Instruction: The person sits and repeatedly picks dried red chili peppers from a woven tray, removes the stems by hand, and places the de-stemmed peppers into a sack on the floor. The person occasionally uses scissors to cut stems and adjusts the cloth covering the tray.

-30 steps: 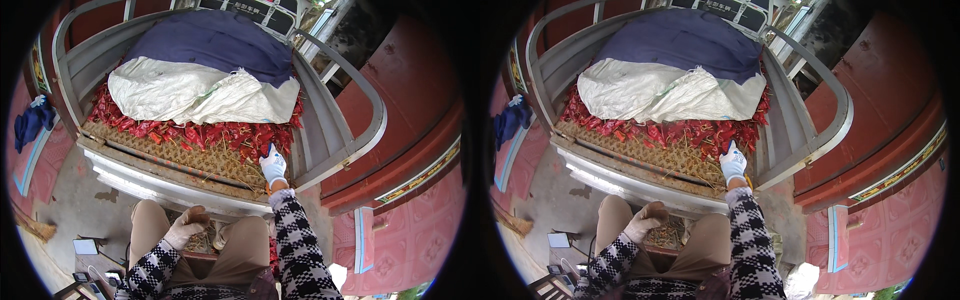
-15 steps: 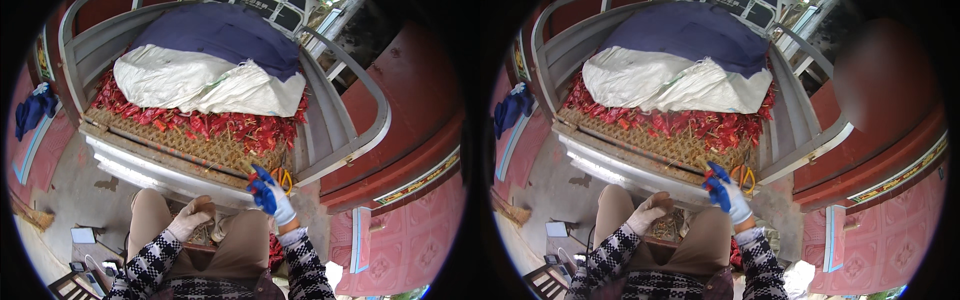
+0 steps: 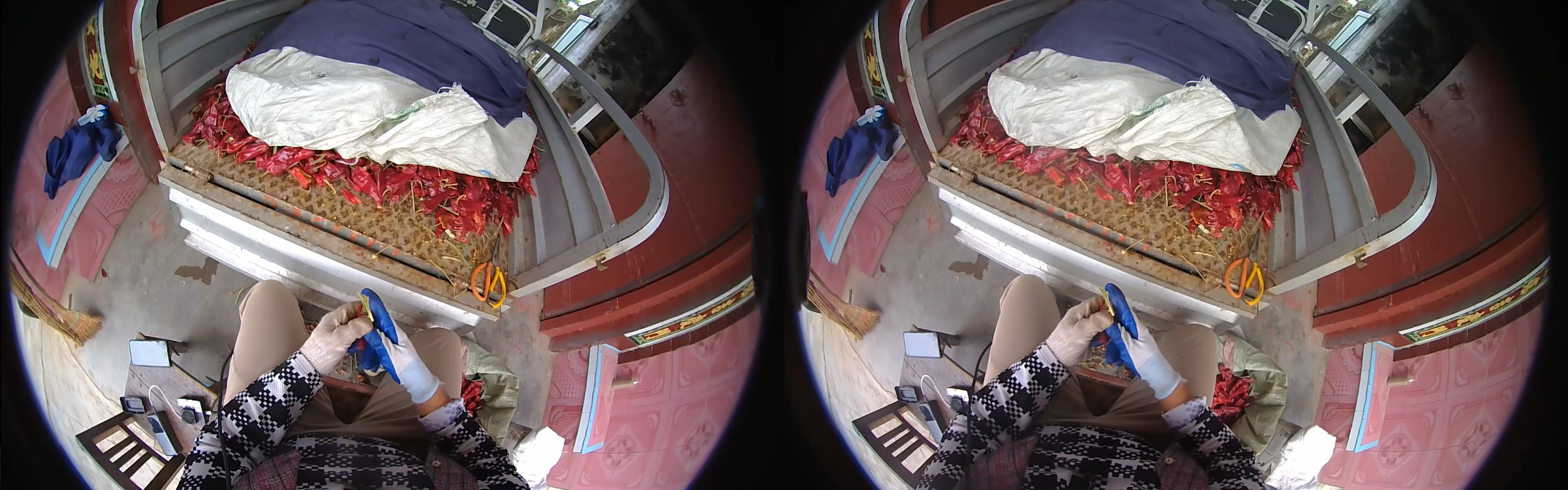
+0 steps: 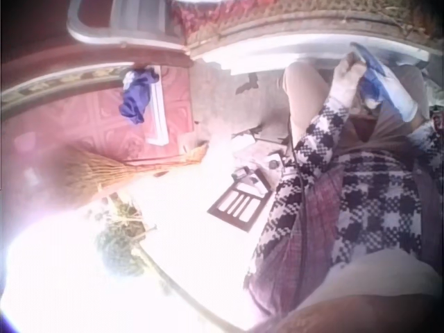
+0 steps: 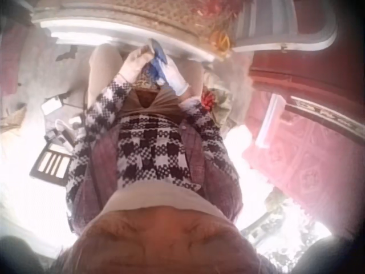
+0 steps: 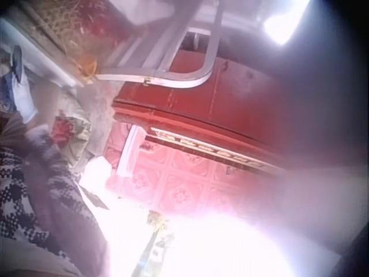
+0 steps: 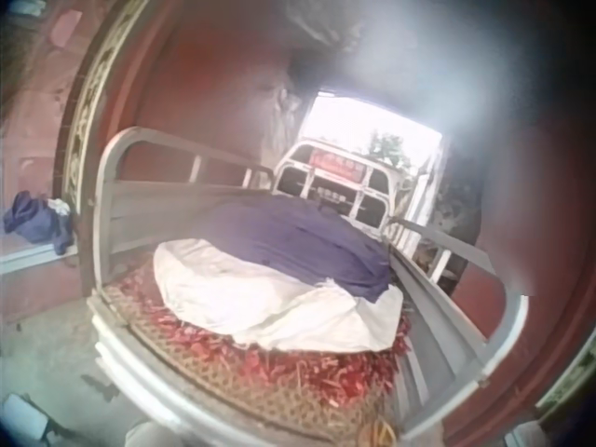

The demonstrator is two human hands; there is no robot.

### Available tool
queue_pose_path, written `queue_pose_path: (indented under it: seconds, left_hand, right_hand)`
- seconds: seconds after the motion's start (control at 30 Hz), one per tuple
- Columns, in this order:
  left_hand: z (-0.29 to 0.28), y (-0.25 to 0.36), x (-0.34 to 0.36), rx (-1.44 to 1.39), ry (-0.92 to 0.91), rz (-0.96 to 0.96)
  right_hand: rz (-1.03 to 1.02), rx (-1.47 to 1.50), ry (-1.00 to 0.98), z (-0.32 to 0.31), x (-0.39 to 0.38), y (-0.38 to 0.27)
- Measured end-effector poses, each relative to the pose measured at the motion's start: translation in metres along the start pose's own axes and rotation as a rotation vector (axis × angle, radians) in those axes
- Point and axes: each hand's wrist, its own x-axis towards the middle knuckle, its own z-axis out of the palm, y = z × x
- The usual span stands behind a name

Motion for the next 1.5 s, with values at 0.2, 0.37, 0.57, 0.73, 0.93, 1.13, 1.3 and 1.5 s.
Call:
queue_pose_path:
  seconds: [0.2,0.37,0.57,0.73,0.93,1.13,1.3,1.5]
  left_hand:
    - [0.001,-0.001,0.004,0.007,0.042,0.082]
    - [0.002,-0.009,0.006,0.183,-0.045,0.096]
    - [0.008,0.0,0.0,0.383,-0.023,0.146]
    - [0.001,-0.012,0.008,0.763,0.067,0.355]
    - [0.013,0.008,-0.003,0.762,0.1,0.169]
    - [0.02,0.018,-0.006,0.983,0.023,0.383]
    - [-0.001,0.002,0.003,0.027,0.04,0.164]
    - [0.001,0.006,0.0,0.0,0.038,0.138]
  right_hand:
    - [-0.235,-0.662,0.245,-0.026,-0.003,-0.03]
    - [-0.583,-1.075,0.242,-0.018,0.015,-0.034]
    - [-0.721,-1.237,0.265,-0.009,0.017,-0.031]
    - [-0.585,-0.986,0.324,-0.003,0.017,-0.025]
    - [-0.21,-0.242,0.292,-0.006,0.018,-0.015]
    - [0.186,0.424,0.437,-0.015,0.025,-0.013]
    - [-0.025,-0.137,0.365,-0.043,0.038,-0.015]
    - [-0.156,-1.023,0.504,-0.115,0.055,-0.035]
